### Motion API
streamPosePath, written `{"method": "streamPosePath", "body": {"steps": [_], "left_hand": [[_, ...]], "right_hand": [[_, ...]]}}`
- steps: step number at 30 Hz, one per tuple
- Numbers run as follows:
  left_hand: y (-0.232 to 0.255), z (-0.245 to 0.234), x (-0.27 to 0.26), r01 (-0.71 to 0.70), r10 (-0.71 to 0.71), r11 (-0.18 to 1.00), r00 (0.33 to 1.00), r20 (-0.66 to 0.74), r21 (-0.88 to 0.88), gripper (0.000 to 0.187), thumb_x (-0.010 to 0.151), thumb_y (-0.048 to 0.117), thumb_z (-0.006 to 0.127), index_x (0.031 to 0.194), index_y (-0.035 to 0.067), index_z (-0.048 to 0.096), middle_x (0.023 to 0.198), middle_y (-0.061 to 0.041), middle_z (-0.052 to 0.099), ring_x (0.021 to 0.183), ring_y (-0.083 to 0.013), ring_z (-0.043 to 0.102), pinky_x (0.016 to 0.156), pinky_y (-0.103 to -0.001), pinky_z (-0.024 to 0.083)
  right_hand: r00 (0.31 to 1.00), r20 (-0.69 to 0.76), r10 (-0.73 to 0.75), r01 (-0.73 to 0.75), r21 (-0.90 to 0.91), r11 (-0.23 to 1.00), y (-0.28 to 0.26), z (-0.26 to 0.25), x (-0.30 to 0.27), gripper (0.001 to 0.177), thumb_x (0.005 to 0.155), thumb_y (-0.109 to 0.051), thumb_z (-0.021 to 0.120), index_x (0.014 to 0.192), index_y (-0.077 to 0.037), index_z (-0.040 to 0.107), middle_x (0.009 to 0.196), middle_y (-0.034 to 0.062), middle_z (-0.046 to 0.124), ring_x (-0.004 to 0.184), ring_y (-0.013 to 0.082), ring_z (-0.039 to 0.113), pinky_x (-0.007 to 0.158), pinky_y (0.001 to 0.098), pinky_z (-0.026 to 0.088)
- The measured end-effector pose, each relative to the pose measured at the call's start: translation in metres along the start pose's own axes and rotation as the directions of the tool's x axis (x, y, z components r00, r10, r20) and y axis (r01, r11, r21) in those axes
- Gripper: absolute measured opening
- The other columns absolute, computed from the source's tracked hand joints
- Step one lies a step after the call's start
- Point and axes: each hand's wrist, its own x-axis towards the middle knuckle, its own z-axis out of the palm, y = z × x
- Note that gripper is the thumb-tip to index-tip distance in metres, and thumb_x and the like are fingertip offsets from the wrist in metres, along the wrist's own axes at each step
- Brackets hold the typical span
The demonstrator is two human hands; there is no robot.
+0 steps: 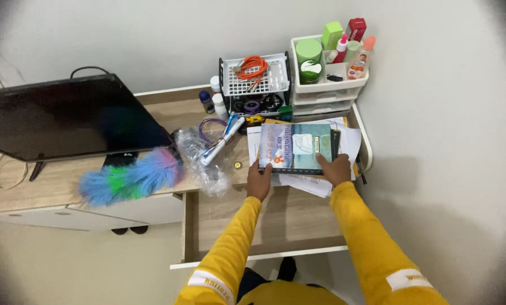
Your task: Organize books and papers inside a desk drawer.
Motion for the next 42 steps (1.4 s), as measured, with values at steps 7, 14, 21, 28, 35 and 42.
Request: {"method": "streamPosePath", "body": {"steps": [7,14,21,28,35,42], "left_hand": [[0.007,0.007,0.001,-0.076,0.073,0.978,0.997,0.024,0.195,0.058,0.092,0.035,0.069,0.133,-0.004,0.059,0.121,-0.025,0.061,0.110,-0.0371,0.062,0.097,-0.042,0.050],[-0.002,0.016,0.029,0.019,-0.028,0.981,0.998,0.047,0.192,0.051,0.091,0.037,0.070,0.115,-0.008,0.070,0.106,-0.026,0.072,0.101,-0.0370,0.069,0.091,-0.041,0.053],[-0.002,0.025,0.031,0.187,-0.193,0.980,0.974,0.117,0.063,0.061,0.085,0.046,0.075,0.110,-0.010,0.072,0.095,-0.023,0.077,0.087,-0.0293,0.075,0.081,-0.037,0.057],[-0.016,0.048,0.025,0.293,-0.287,0.956,0.949,0.133,-0.031,0.074,0.078,0.049,0.083,0.117,-0.009,0.061,0.111,-0.022,0.073,0.097,-0.0255,0.071,0.084,-0.035,0.056],[0.054,-0.010,-0.017,0.287,-0.227,0.948,0.915,0.334,-0.141,0.072,0.081,0.045,0.085,0.122,-0.010,0.064,0.112,-0.018,0.074,0.097,-0.0207,0.068,0.086,-0.032,0.055],[0.038,-0.109,-0.096,0.347,-0.133,0.894,0.809,0.572,-0.282,0.073,0.084,0.027,0.083,0.144,0.000,0.052,0.129,-0.007,0.069,0.113,-0.0145,0.064,0.099,-0.030,0.050]], "right_hand": [[0.999,-0.033,0.010,-0.008,0.077,0.997,0.023,0.005,0.036,0.092,0.071,-0.053,0.089,0.114,0.021,0.054,0.108,0.0336,0.068,0.098,0.0382,0.071,0.082,0.0429,0.057],[0.978,0.165,0.124,-0.123,-0.017,0.992,0.022,-0.004,0.046,0.081,0.076,-0.058,0.082,0.100,0.018,0.070,0.095,0.0289,0.075,0.084,0.0370,0.073,0.073,0.0455,0.056],[0.986,0.144,0.078,-0.064,-0.101,0.993,0.025,-0.015,0.044,0.079,0.078,-0.060,0.079,0.099,0.016,0.073,0.093,0.0282,0.075,0.083,0.0359,0.074,0.073,0.0433,0.055],[0.983,0.171,0.068,-0.071,0.013,0.997,0.028,-0.034,0.038,0.073,0.078,-0.050,0.084,0.105,0.016,0.071,0.098,0.0255,0.076,0.085,0.0316,0.073,0.074,0.0432,0.056],[0.982,0.187,-0.015,-0.034,0.256,0.966,-0.017,-0.084,-0.030,0.072,0.080,-0.044,0.084,0.119,0.014,0.066,0.109,0.0218,0.075,0.098,0.0264,0.071,0.086,0.0384,0.055],[0.933,0.355,-0.058,-0.040,0.264,0.964,-0.039,-0.076,-0.144,0.079,0.075,-0.038,0.085,0.134,0.006,0.057,0.121,0.0170,0.069,0.109,0.0246,0.065,0.095,0.0354,0.050]]}}
